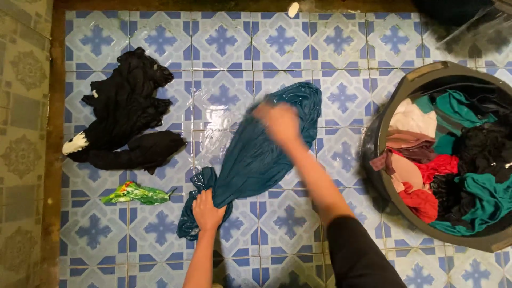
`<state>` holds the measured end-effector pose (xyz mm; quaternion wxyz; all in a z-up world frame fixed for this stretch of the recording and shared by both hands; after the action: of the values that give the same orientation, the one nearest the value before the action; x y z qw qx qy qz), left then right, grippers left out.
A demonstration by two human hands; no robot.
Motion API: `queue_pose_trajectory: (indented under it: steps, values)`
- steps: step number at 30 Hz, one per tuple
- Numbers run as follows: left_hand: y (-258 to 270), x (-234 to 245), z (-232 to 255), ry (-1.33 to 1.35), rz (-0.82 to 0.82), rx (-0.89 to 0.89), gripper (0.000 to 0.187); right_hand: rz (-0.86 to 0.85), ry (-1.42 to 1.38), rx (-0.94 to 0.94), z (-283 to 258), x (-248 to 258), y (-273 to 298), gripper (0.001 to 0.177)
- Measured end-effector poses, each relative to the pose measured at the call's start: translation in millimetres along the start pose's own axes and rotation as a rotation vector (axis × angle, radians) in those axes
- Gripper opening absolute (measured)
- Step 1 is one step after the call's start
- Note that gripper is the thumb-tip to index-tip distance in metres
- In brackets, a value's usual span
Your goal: The person scrubs clothes on the tiled floor using a brush, soaps them, and wrings the garments out by hand.
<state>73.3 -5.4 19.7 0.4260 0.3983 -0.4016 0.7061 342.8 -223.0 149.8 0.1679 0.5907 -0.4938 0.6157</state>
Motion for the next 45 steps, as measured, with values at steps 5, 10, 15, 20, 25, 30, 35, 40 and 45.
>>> queue_pose_trajectory:
  steps: [5,10,15,20,25,30,35,40,45]
  values:
    - [-11,2,-2,-0.033,0.059,-0.016,0.06,0.193,0.073,-0.584,135,-63,27,0.023]
    - [-30,-4,-7,-0.072,0.106,0.035,0.065,-0.021,0.27,-0.243,28,-30,42,0.021]
    - [-31,-3,-6,-0.056,0.136,0.01,0.056,0.099,-0.428,-0.62,101,-37,87,0.019]
    - [-36,4,-2,-0.048,0.116,0.013,0.057,0.439,-0.11,-0.632,109,-23,92,0.019]
    - [-33,0,-7,-0.045,0.094,0.027,0.059,0.18,-0.378,-0.181,-56,-51,89,0.02]
    - [-29,-2,-8,-0.026,0.087,0.008,0.061,-0.003,-0.01,-0.054,3,-25,14,0.022]
    - [-42,-1,-10,-0.064,0.023,0.011,0.066,0.217,0.28,-0.477,154,-50,74,0.04]
    - [-50,15,11,-0.062,-0.004,0.082,0.077,-0.047,0.228,-0.954,140,-21,195,0.045]
    - [-83,29,96,-0.212,-0.222,-0.114,0.121,0.226,0.416,-0.873,91,-6,265,0.073]
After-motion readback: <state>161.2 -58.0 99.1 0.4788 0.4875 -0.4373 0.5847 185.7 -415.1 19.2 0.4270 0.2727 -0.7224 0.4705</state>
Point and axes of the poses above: each hand's wrist, its own y-axis away from the middle knuckle, its own x-axis out of the back of the hand, z = x × y, the point moved 7 cm from there along -y, towards the middle knuckle, and after that the axes turned 9 degrees about z, right-handed, at the moved point
